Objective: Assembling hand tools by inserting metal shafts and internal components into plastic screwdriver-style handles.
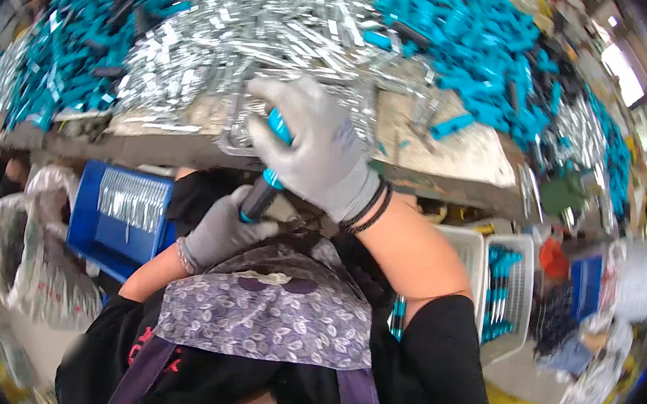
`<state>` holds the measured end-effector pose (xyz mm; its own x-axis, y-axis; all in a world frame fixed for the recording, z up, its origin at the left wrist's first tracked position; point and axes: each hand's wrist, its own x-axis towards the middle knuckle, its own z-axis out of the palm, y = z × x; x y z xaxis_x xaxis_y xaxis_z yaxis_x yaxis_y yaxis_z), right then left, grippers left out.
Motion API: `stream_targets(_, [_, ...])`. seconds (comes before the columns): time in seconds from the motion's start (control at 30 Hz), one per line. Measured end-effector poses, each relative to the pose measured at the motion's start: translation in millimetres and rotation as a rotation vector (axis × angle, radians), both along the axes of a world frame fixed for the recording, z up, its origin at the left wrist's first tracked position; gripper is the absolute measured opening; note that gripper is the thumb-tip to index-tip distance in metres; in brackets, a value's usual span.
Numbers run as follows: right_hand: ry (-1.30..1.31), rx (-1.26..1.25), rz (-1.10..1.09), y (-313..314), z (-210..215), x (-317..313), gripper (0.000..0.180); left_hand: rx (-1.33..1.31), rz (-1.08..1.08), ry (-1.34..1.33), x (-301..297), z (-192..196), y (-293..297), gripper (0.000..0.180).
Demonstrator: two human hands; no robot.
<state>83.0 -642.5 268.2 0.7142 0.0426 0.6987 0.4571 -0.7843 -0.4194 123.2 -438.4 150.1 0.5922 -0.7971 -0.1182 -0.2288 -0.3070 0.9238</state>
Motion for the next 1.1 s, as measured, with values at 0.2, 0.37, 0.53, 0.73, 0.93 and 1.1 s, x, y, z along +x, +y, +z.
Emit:
stream_targets(0.2, [0.085, 0.335, 0.189, -0.8, 29.7, 140.3, 0.031, -0.769, 0.310, 0.398, 47.0, 22.0, 79.3, 0.040])
stream_targets(0.37, [0.465, -0.228, -0.076, 24.5, -22.8, 262.2, 0.041, -1.155, 0.224, 0.740, 78.7, 3.3, 121.9, 0.050])
stream_targets(0.53, [0.411, -0.729, -0.159, 66.4, -32.1, 307.7, 0.031, -1.190, 0.623, 0.830, 85.9, -3.3, 97.8, 0.040])
stream_targets(0.73, [0.228, -0.478, -0.022, 40.8, -29.0, 277.3, 0.017, -1.331, 0.582, 0.949, 96.0, -13.1, 86.2, 0.034])
stream_targets(0.93, [0.463, 0.231, 0.235, 44.5, -4.7, 91.1, 0.017, -1.250, 0.552, 1.024, 63.9, 2.9, 90.9, 0.035])
stream_targets(1.1, [0.392, 0.521, 0.216, 38.1, -53.8, 11.1, 0.013, -1.017, 0.438, 0.963, 27.4, 5.9, 72.1, 0.040])
